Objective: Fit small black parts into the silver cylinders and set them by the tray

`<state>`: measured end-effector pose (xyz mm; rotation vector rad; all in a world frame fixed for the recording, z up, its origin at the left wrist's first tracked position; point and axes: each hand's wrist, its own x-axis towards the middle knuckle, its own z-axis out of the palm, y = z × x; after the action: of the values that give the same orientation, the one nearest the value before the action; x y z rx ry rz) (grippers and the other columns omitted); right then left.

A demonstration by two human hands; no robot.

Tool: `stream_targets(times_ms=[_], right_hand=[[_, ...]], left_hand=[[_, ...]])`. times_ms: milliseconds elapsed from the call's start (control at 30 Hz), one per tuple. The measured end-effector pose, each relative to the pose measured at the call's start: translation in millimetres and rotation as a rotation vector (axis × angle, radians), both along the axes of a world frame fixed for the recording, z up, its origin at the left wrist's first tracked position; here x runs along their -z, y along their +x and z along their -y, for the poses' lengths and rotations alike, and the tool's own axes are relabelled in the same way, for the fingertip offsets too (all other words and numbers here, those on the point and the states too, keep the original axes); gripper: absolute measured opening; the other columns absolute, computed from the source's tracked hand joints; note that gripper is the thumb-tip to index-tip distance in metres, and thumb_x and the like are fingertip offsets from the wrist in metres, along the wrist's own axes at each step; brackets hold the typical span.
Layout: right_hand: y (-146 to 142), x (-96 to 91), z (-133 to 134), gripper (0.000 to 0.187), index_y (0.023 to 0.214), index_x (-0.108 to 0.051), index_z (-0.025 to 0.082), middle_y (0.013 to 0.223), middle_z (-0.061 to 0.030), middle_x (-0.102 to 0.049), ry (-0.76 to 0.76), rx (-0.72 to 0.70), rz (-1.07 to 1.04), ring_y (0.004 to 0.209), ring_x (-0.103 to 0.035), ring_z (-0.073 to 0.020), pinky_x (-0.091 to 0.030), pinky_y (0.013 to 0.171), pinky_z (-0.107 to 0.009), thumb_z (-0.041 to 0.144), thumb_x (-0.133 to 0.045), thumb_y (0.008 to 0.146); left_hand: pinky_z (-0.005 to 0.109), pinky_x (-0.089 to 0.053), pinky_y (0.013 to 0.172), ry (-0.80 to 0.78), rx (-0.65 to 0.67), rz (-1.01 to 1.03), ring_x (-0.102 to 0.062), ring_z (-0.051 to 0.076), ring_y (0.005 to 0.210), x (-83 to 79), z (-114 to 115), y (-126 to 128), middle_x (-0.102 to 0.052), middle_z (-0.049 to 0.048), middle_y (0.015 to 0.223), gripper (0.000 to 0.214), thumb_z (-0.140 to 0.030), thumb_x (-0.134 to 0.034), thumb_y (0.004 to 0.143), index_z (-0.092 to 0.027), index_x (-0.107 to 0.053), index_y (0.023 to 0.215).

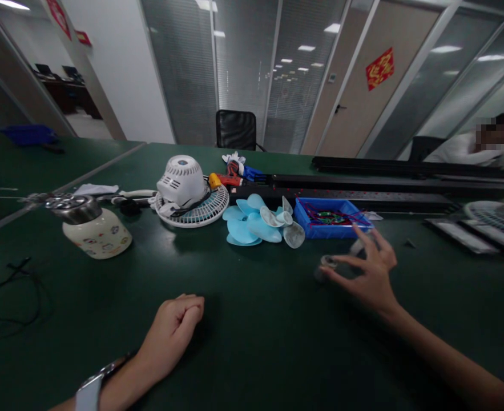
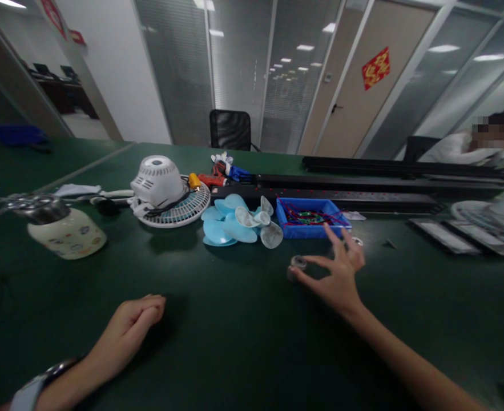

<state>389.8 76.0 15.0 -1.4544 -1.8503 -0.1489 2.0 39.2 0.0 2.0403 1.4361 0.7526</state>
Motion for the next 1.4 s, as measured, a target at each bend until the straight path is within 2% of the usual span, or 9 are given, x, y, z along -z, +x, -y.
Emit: stream_targets(times_ms=[200, 300, 400, 633, 800, 900, 1100, 1300, 1400], right_hand=[[-108, -2.2, 24, 0.033, 0.085, -0.076, 0.038, 0.155, 0.0028, -0.029, -0.037, -0.406, 0.070, 0.140, -0.022, -0.0405, -0.016, 0.106, -0.069, 0.058, -0.080, 0.059], [-143, 0.6, 21, 0.036, 0.084, -0.076, 0.037, 0.153, 0.0013, -0.035, -0.088, -0.506, -0.015, 0.140, -0.025, -0.0381, -0.017, 0.107, -0.065, 0.060, -0.080, 0.057], [-160, 5.7, 21, 0.036, 0.084, -0.076, 0.034, 0.148, -0.0011, -0.042, -0.173, -0.548, -0.090, 0.139, -0.028, -0.0365, -0.019, 0.107, -0.063, 0.058, -0.080, 0.057], [-168, 16.0, 23, 0.039, 0.077, -0.065, 0.025, 0.118, -0.0046, -0.068, -0.291, -0.655, -0.215, 0.128, -0.047, -0.0305, -0.026, 0.107, -0.054, 0.052, -0.083, 0.056], [-170, 12.9, 22, 0.039, 0.074, -0.057, 0.023, 0.104, -0.0014, -0.072, -0.348, -0.680, -0.291, 0.119, -0.055, -0.0282, -0.030, 0.104, -0.052, 0.042, -0.085, 0.054], [-160, 9.4, 23, 0.037, 0.075, -0.056, 0.023, 0.101, -0.0010, -0.073, -0.382, -0.651, -0.305, 0.119, -0.056, -0.0282, -0.032, 0.103, -0.051, 0.036, -0.085, 0.055], [-130, 15.4, 31, 0.036, 0.091, -0.057, 0.021, 0.099, -0.0055, -0.072, -0.497, -0.588, -0.412, 0.104, -0.063, -0.0240, -0.044, 0.094, -0.044, 0.030, -0.079, 0.064], [-126, 9.1, 34, 0.031, 0.095, -0.060, 0.020, 0.100, -0.0057, -0.068, -0.727, -0.579, -0.516, 0.095, -0.065, -0.0207, -0.049, 0.086, -0.038, 0.037, -0.075, 0.073], [-125, 9.2, 29, 0.032, 0.095, -0.060, 0.019, 0.100, -0.0055, -0.068, -0.877, -0.629, -0.754, 0.097, -0.064, -0.0203, -0.048, 0.089, -0.038, 0.042, -0.073, 0.077]], left_hand=[[0.027, -0.043, 0.062, 0.178, 0.146, 0.089, -0.053, 0.016, 0.063, -8.1, 10, -1, -0.053, 0.0001, 0.061, 0.036, -0.019, -0.031, 0.093, -0.021, -0.045, 0.059], [0.029, -0.049, 0.083, 0.265, 0.209, 0.133, -0.060, 0.019, 0.097, -11.5, 17, 0, -0.069, 0.0048, 0.098, 0.019, -0.013, -0.046, 0.092, -0.022, -0.063, 0.094], [0.030, -0.050, 0.092, 0.319, 0.219, 0.145, -0.058, 0.019, 0.112, -10.7, 18, 2, -0.068, 0.0044, 0.117, 0.035, -0.012, -0.062, 0.087, -0.028, -0.060, 0.117], [0.031, -0.055, 0.088, 0.233, 0.121, 0.210, -0.067, 0.019, 0.105, -10.3, 14, 12, -0.073, 0.0024, 0.106, 0.024, -0.017, -0.071, 0.083, -0.026, -0.067, 0.104], [0.027, -0.059, 0.080, 0.261, -0.010, 0.420, -0.073, 0.017, 0.092, -8.2, 19, 15, -0.076, 0.0001, 0.095, 0.016, -0.015, -0.070, 0.082, -0.023, -0.058, 0.087], [0.032, -0.057, 0.088, 0.243, -0.055, 0.407, -0.072, 0.019, 0.099, -3.7, 16, 9, -0.079, -0.0010, 0.088, 0.019, -0.016, -0.068, 0.083, -0.024, -0.053, 0.092], [0.043, -0.052, 0.096, -0.127, 0.001, 0.160, -0.071, 0.024, 0.104, 9.4, 2, -3, -0.077, 0.0010, 0.107, 0.037, -0.031, -0.066, 0.085, -0.027, -0.050, 0.118], [0.044, -0.046, 0.104, -0.169, 0.033, 0.095, -0.067, 0.024, 0.113, 6.3, 2, -3, -0.077, -0.0010, 0.107, 0.045, -0.038, -0.063, 0.087, -0.030, -0.048, 0.128], [0.042, -0.048, 0.100, -0.168, 0.016, 0.104, -0.066, 0.024, 0.113, -0.4, 3, -2, -0.075, 0.0006, 0.113, 0.042, -0.041, -0.057, 0.090, -0.030, -0.048, 0.130]])
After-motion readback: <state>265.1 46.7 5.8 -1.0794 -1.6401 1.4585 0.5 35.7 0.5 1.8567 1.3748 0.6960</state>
